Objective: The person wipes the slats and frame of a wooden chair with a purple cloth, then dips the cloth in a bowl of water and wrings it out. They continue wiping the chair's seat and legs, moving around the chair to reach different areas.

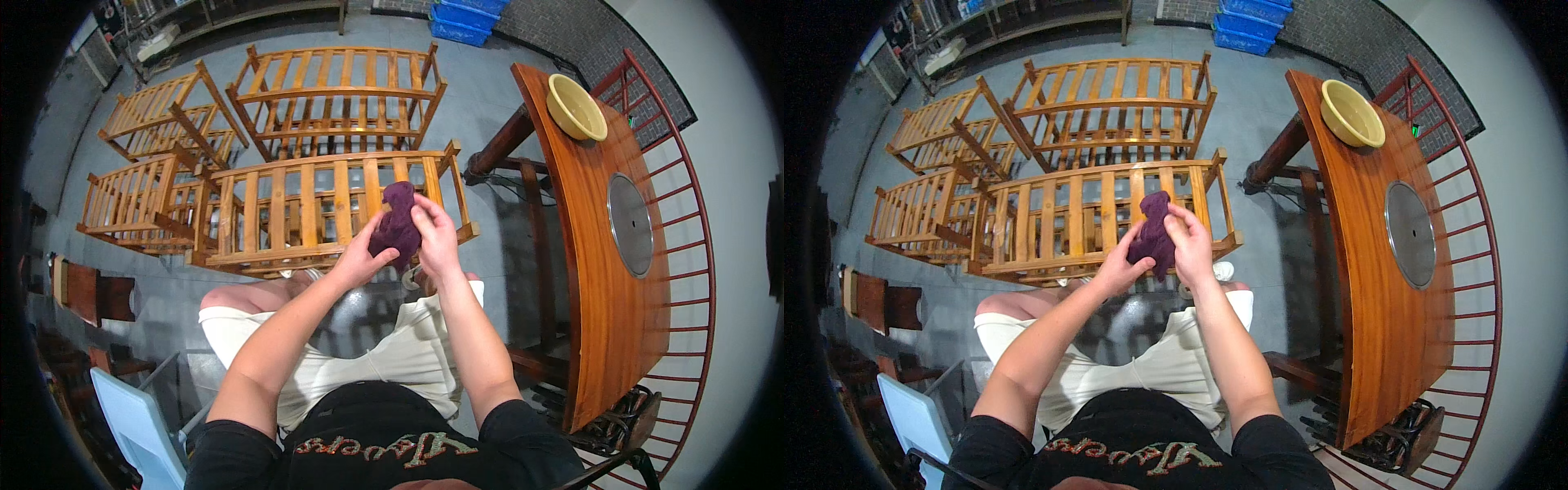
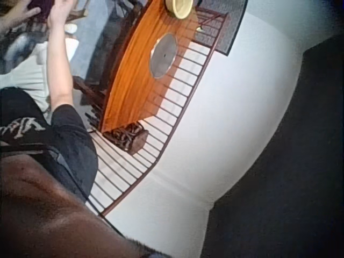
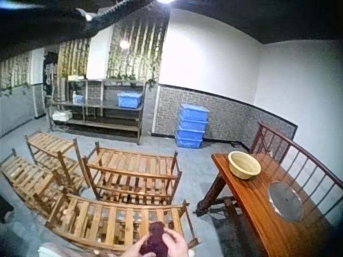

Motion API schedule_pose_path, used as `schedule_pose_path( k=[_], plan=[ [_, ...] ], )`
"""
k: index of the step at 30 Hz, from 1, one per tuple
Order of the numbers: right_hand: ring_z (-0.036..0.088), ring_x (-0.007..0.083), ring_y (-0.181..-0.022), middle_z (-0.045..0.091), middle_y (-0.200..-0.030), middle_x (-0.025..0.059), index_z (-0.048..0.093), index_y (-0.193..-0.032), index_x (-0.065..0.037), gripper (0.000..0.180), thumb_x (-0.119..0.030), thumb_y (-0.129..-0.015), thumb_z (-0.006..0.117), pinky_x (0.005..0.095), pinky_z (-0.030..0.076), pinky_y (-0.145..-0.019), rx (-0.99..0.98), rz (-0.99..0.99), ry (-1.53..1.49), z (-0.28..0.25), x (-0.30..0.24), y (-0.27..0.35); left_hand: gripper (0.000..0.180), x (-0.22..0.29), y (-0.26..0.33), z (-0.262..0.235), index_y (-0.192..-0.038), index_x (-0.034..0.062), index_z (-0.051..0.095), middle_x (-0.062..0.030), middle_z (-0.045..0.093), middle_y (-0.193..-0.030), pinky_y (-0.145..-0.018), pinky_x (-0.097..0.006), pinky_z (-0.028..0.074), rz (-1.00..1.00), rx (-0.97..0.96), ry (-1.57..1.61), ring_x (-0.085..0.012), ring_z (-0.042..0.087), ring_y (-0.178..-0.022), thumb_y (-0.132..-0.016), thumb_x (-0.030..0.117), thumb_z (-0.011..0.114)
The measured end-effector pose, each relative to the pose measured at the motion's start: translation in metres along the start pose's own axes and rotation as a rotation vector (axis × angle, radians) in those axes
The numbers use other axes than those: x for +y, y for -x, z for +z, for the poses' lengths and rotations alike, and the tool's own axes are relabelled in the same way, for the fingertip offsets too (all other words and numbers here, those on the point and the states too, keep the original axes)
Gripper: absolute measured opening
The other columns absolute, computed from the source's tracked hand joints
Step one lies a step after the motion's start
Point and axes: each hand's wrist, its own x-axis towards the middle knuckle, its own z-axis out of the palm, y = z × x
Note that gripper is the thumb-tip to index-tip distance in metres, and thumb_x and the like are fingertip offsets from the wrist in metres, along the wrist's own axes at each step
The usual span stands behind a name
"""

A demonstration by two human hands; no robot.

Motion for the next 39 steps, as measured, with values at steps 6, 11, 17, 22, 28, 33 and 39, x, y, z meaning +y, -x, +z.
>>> schedule_pose_path(
  k=[6, 11, 17, 22, 28, 33, 39],
  plan=[
    [0.067, 0.0143, -0.101, 0.068, -0.113, 0.0069, 0.051, -0.143, 0.003, 0.048, 0.001, -0.098, 0.068, 0.0292, 0.055, -0.093, -0.106, 0.037, -0.2, 0.037, 0.008, 0.079, 0.039, 0.002, 0.082, -0.036, -0.136, 0.0019, 0.065, -0.0037, 0.074, -0.118, -0.097, -0.029, 0.053, 0.0, 0.074, 0.165, -0.012, 0.066, -0.103, -0.098, 0.01, 0.071],
    [0.066, 0.0096, -0.089, 0.07, -0.097, 0.0008, 0.053, -0.146, 0.001, 0.058, -0.004, -0.093, 0.077, 0.0252, 0.055, -0.082, -0.31, 0.331, 0.003, 0.059, 0.004, 0.111, 0.019, 0.01, 0.129, -0.077, -0.114, -0.0012, 0.074, -0.0051, 0.076, -0.103, -0.089, -0.029, 0.054, -0.062, 0.184, 0.011, -0.0121, 0.067, -0.095, -0.101, 0.011, 0.066],
    [0.062, 0.0132, -0.079, 0.064, -0.086, 0.0002, 0.074, -0.105, -0.003, 0.037, -0.021, -0.078, 0.091, 0.028, 0.05, -0.072, -0.293, 0.109, 0.741, 0.06, 0.014, 0.119, 0.019, 0.035, 0.158, -0.12, -0.108, -0.001, 0.069, -0.0036, 0.071, -0.094, -0.083, -0.028, 0.052, -0.069, 0.326, -0.026, -0.0106, 0.063, -0.089, -0.104, 0.017, 0.065],
    [0.064, 0.0322, -0.106, 0.065, -0.108, 0.0145, 0.07, -0.09, -0.001, 0.039, -0.03, -0.075, 0.091, 0.0397, 0.052, -0.09, -0.367, -0.137, 1.227, 0.084, -0.005, 0.13, 0.024, 0.063, 0.178, -0.145, -0.11, -0.001, 0.07, -0.0099, 0.075, -0.091, -0.079, -0.031, 0.054, 0.079, 0.312, -0.151, -0.0164, 0.068, -0.084, -0.101, 0.021, 0.07],
    [0.07, 0.0386, -0.096, 0.071, -0.097, 0.0208, 0.06, -0.093, 0.0, 0.034, -0.022, -0.081, 0.083, 0.0441, 0.055, -0.086, -0.522, -0.084, 1.16, 0.093, 0.001, 0.137, 0.025, 0.049, 0.186, -0.149, -0.11, 0.0007, 0.073, -0.0107, 0.077, -0.097, -0.084, -0.031, 0.055, 0.066, 0.343, -0.155, -0.018, 0.072, -0.089, -0.096, 0.021, 0.075],
    [0.072, 0.0363, -0.097, 0.075, -0.107, 0.0202, 0.07, -0.13, -0.01, 0.042, -0.02, -0.089, 0.073, 0.0425, 0.056, -0.088, -0.599, -0.178, 1.197, 0.083, 0.007, 0.133, 0.023, 0.04, 0.192, -0.151, -0.11, 0.0012, 0.074, -0.0096, 0.077, -0.097, -0.085, -0.031, 0.056, -0.01, 0.28, -0.146, -0.0172, 0.071, -0.09, -0.093, 0.018, 0.077],
    [0.072, 0.0345, -0.101, 0.076, -0.108, 0.0178, 0.076, -0.115, -0.006, 0.028, -0.022, -0.091, 0.073, 0.0401, 0.055, -0.091, -0.574, -0.025, 1.177, 0.062, 0.009, 0.114, 0.025, 0.027, 0.185, -0.15, -0.113, 0.002, 0.071, -0.0072, 0.076, -0.102, -0.089, -0.031, 0.055, -0.137, 0.199, -0.116, -0.0157, 0.07, -0.096, -0.089, 0.005, 0.077]
  ],
)
